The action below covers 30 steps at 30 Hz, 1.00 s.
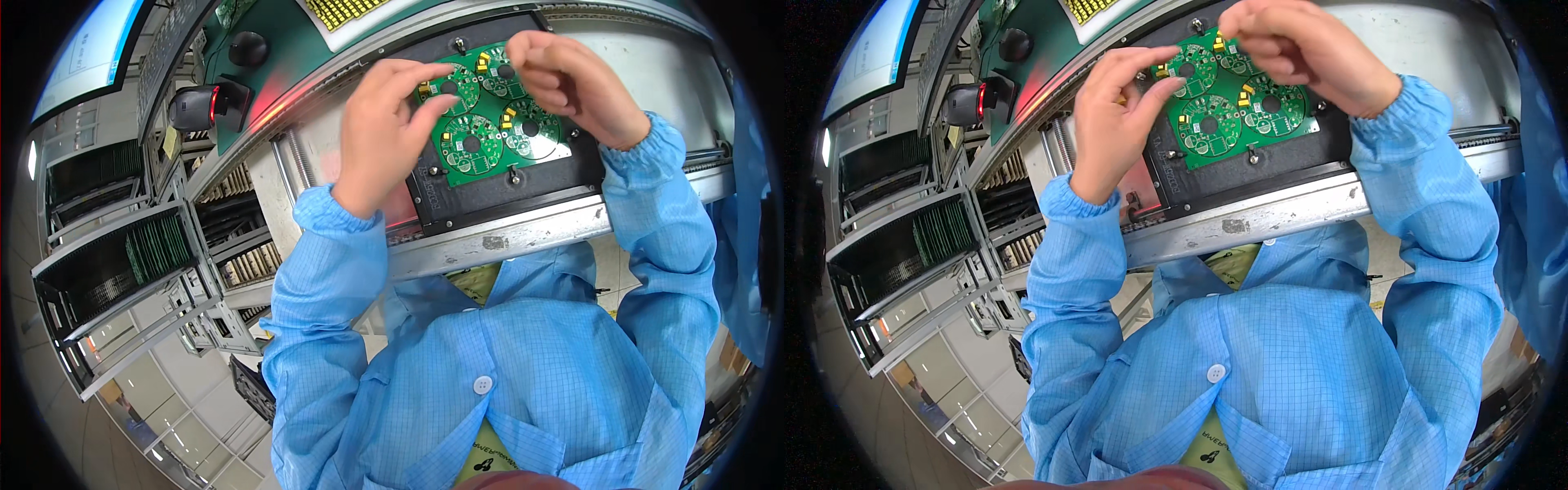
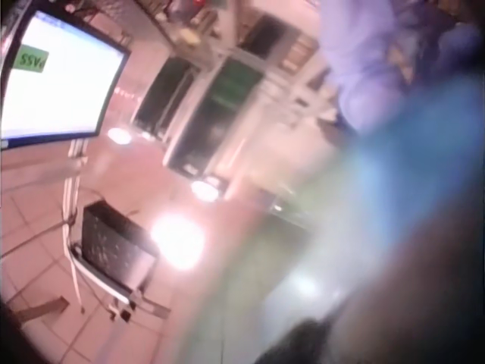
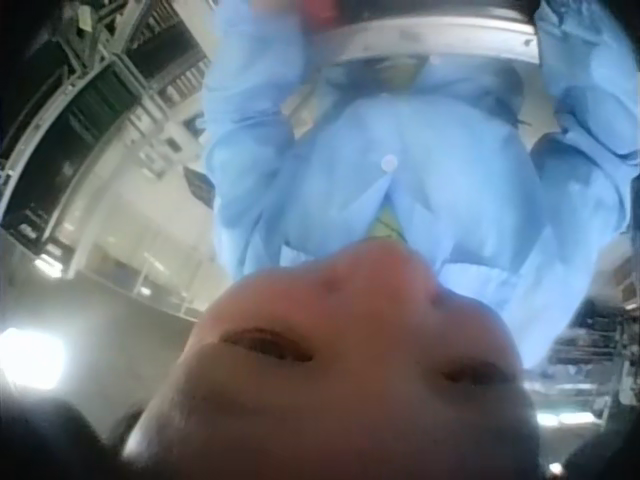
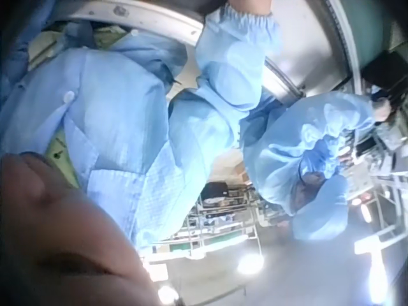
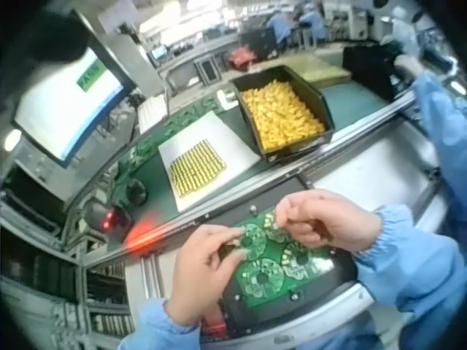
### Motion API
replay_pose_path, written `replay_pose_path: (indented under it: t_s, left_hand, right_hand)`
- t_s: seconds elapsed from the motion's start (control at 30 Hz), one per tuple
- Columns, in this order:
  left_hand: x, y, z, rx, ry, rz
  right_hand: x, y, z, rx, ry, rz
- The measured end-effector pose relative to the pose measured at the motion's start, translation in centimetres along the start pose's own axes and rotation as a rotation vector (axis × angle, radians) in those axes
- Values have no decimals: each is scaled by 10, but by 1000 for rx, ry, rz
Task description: Placing small yellow electronic components onto a green printed circuit board at a manual assembly station.
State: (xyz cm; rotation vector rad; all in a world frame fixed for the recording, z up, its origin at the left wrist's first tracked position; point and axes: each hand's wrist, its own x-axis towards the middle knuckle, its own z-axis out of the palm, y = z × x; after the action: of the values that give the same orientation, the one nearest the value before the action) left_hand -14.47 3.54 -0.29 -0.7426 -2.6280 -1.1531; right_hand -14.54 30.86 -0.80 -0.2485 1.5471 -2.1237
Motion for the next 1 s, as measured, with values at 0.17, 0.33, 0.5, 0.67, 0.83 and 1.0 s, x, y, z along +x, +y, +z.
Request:
replay_pose_path:
  t_s: [0.17, 0.33, 0.5, 0.67, 0.83, 1.0]
  left_hand:
    - [0, 5, 26, -713, -8, -216]
    - [-8, -1, 11, -747, -57, -348]
    - [-13, -10, 7, -780, 15, -401]
    - [-17, -13, -3, -909, -12, -446]
    - [-16, -14, -9, -948, -23, -523]
    - [-17, -16, -10, -973, -98, -608]
  right_hand:
    - [7, -4, 33, 90, -161, 59]
    - [15, -6, 45, 24, -236, 66]
    - [25, -4, 66, -191, 63, -49]
    - [49, 2, 51, -636, -52, -495]
    - [47, -16, 53, -1043, -26, -501]
    - [51, -3, 49, -1209, 119, -780]
